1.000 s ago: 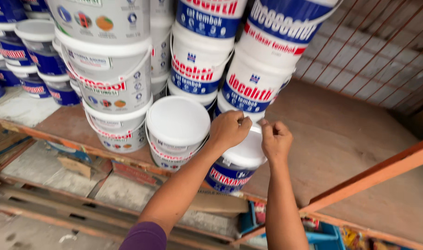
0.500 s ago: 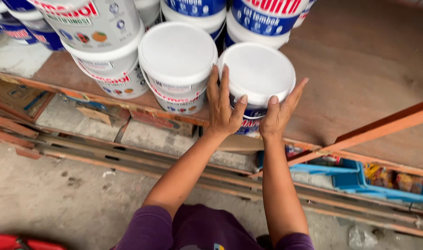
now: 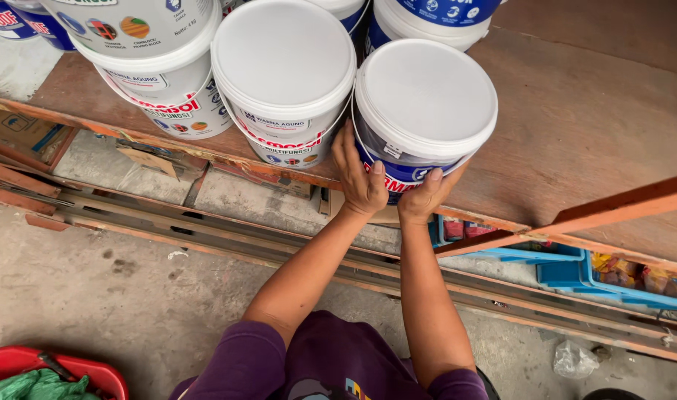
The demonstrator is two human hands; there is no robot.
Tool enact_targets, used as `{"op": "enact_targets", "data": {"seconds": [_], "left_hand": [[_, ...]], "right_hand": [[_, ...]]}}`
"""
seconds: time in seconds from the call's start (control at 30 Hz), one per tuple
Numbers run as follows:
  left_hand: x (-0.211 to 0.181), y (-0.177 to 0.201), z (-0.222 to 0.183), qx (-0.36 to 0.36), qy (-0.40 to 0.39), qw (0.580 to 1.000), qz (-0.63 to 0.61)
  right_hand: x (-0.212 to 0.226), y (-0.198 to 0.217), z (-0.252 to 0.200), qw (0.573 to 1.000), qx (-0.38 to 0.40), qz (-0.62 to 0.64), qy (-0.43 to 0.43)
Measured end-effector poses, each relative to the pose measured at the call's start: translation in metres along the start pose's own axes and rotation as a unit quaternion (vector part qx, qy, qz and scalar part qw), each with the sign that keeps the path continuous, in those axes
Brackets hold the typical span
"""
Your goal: The person sits on the floor and wipes the lid of a white paint bucket with a cloth. They then stand, carry the bucket to a shelf, and place it among other stacked paint buckets. The person returns to the floor, picks up another bucket, and wipes its lid with the cloth.
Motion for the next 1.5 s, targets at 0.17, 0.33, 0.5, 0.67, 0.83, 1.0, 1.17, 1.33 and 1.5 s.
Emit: {"op": "enact_targets", "data": {"seconds": [0.17,0.33,0.5,0.67,0.83,1.0,1.17,1.33,1.5], "left_hand": [[-0.005,0.0,0.009,-0.009,-0.021,1.0,-0.002],[-0.006,-0.002,0.025,0.002,-0.026,1.0,0.013],[0.002,-0.006,0.02,0.002,-0.031,1.0,0.003],[-0.014,0.003,0.032,-0.009,-0.011,1.0,-0.013],[-0.001,-0.001,0.022,0.005,0.027,1.0,0.012],[0.005,-0.003,0.015,0.023,0.04,0.999,-0.026],[-0.004,0.006,0.018,0.056,0.106,0.99,-0.069],[-0.062,0.025,0.053,-0.024,-0.012,0.997,-0.073],[-0.072,0.011,0.071,0.022,-0.118,0.992,0.038]], "right_hand": [[-0.015,0.008,0.001,0.999,-0.027,0.0,0.032],[-0.005,-0.006,0.009,0.999,-0.039,0.01,0.035],[-0.033,-0.004,0.006,0.998,-0.027,0.031,0.052],[-0.013,-0.002,0.009,0.999,0.016,0.013,0.044],[-0.016,-0.001,0.009,0.995,0.049,-0.083,0.02],[-0.048,0.013,0.011,0.991,0.136,-0.016,0.013],[-0.025,0.026,0.055,0.985,0.149,0.09,-0.014],[0.011,0.027,0.073,0.985,0.159,-0.056,-0.029],[0.051,0.022,0.059,0.965,0.122,-0.23,0.037]]}}
Point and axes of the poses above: each hand's wrist, its own z-axis towards the middle knuckle, its own y-axis out of the back of the hand, x = y × z, the point moved 8 cm from there along z, towards the middle knuckle, and after that the axes turned 12 degrees about -y, right-handed, at the moved point
